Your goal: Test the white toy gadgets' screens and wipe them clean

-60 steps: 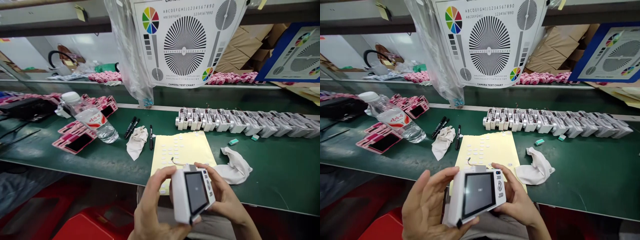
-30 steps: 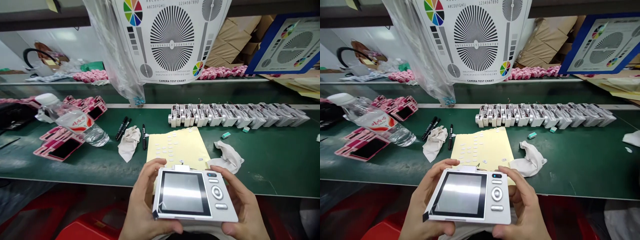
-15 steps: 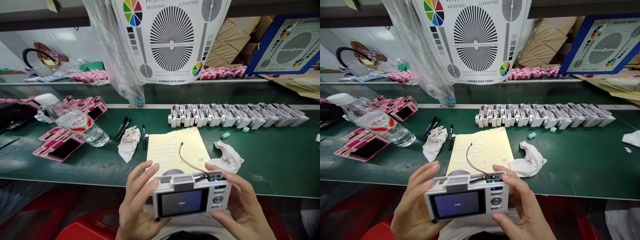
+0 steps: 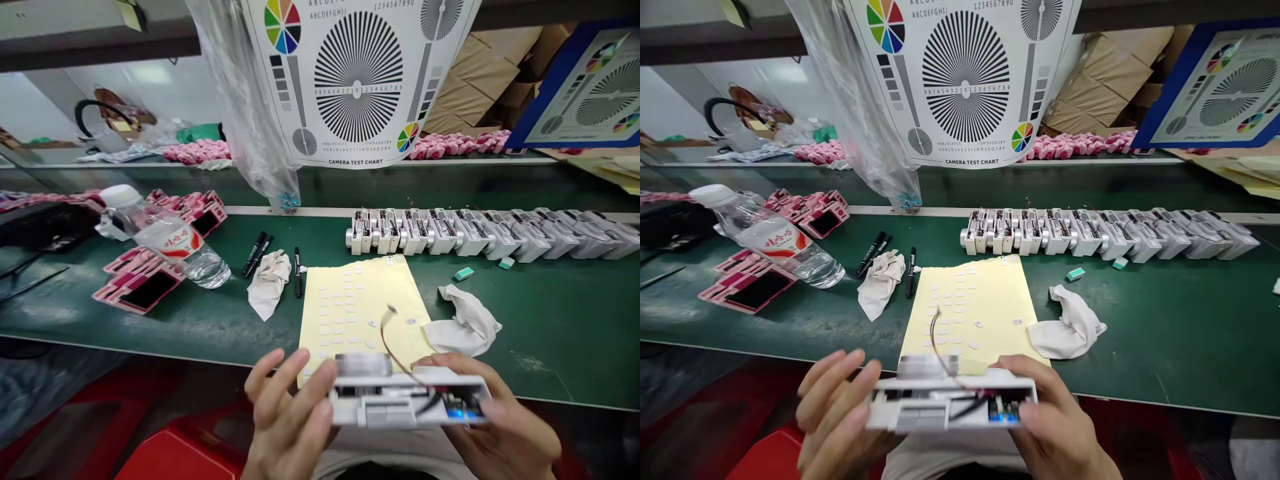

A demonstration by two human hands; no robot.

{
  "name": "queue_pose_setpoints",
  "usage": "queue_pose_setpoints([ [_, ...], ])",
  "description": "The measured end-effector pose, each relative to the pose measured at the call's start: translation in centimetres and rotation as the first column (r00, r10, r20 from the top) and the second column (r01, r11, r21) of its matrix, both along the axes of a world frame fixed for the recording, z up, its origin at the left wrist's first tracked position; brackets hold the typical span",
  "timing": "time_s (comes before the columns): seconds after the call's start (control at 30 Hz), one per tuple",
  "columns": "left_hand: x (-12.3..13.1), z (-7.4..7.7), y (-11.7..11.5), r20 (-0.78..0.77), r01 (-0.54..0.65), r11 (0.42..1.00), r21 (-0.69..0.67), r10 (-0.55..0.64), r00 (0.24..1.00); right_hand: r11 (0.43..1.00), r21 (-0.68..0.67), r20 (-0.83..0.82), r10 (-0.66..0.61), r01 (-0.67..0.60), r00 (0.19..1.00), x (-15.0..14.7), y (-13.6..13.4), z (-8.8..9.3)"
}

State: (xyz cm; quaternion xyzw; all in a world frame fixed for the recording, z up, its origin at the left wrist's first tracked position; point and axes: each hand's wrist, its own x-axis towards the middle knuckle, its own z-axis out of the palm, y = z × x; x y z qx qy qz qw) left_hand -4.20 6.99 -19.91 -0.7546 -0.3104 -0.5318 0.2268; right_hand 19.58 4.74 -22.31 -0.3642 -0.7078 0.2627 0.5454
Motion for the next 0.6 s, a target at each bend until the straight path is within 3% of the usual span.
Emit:
queue_pose_setpoints([
  [0.07,0.0,0.4,-0.1,0.083,0.078,0.974,-0.213,-0.061,0.995,0.999,-0.041,0.01,0.031,-0.03,0.999,0.2,-0.1,1.0],
  [0.17,0.1,0.8,-0.3,0.284,0.292,0.868,-0.402,-0.185,0.941,0.984,-0.152,0.003,0.098,-0.096,0.995,0.2,-0.4,2.4],
  [0.27,0.3,1.0,-0.5,0.361,0.341,0.835,-0.432,-0.187,0.914,0.978,-0.183,-0.042,0.094,-0.1,0.995,-0.1,-0.5,3.0],
  [0.6,0.6,1.2,-0.7,0.343,0.332,0.845,-0.419,-0.19,0.92,0.983,-0.169,-0.065,0.069,-0.079,0.995,0.1,-0.7,3.1],
])
